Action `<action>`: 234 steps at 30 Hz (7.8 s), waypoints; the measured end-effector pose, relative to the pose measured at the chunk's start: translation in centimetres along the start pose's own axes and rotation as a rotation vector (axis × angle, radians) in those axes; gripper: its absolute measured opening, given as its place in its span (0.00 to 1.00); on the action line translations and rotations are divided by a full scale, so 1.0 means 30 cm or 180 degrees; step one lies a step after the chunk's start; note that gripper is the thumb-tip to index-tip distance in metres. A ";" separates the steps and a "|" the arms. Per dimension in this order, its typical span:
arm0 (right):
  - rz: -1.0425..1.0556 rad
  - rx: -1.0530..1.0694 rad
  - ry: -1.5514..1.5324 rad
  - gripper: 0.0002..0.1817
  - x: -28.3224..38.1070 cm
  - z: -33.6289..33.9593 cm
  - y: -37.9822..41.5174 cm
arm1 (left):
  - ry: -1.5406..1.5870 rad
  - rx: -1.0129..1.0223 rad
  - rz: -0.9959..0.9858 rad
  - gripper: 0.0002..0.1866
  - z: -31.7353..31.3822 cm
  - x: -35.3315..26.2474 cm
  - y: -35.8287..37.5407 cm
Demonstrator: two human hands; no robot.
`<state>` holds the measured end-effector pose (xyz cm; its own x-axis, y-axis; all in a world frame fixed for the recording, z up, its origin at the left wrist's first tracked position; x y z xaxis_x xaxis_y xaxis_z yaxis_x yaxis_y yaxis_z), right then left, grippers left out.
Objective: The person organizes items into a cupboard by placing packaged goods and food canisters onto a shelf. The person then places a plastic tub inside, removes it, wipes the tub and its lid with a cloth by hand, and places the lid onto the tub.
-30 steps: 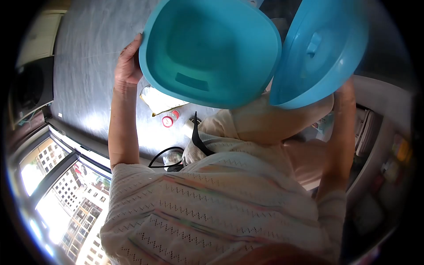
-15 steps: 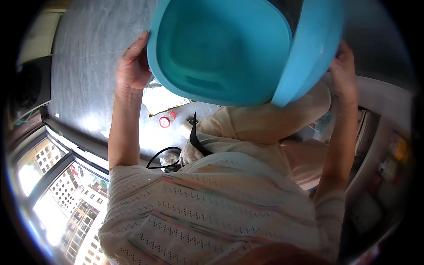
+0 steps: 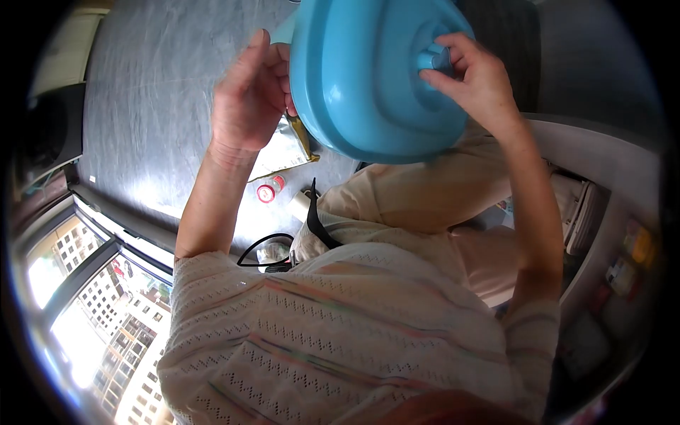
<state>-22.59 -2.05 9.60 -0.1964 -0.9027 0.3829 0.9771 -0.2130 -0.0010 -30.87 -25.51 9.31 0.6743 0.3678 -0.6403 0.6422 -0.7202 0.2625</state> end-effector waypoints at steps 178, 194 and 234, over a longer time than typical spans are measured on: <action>-0.1800 -0.4297 -0.4907 0.10 -0.999 0.342 1.715 | -0.2122 0.4620 0.2103 0.47 -2.532 2.141 0.774; -0.2116 -0.4404 -0.4953 0.08 -0.990 0.359 1.642 | -0.1868 0.4634 0.2037 0.48 -2.534 2.105 0.725; -0.2620 -0.4332 -0.4836 0.09 -1.055 0.268 1.706 | -0.3432 0.2900 0.2275 0.15 -1.025 1.696 -0.135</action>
<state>34.28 18.63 4.87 0.4400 0.2482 0.8630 -0.0344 -0.9557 0.2924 12.06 14.20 -2.12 -0.0908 -0.4759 -0.8748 -0.3743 -0.7977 0.4728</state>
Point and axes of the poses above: each hand's wrist, its own y-axis away from the middle knuckle, its own z-axis out of the back of the hand, x = y × z, the point moved 6 cm from there along -y, towards the middle knuckle, and after that the axes turned 15 degrees about y, right-handed, at the moved point
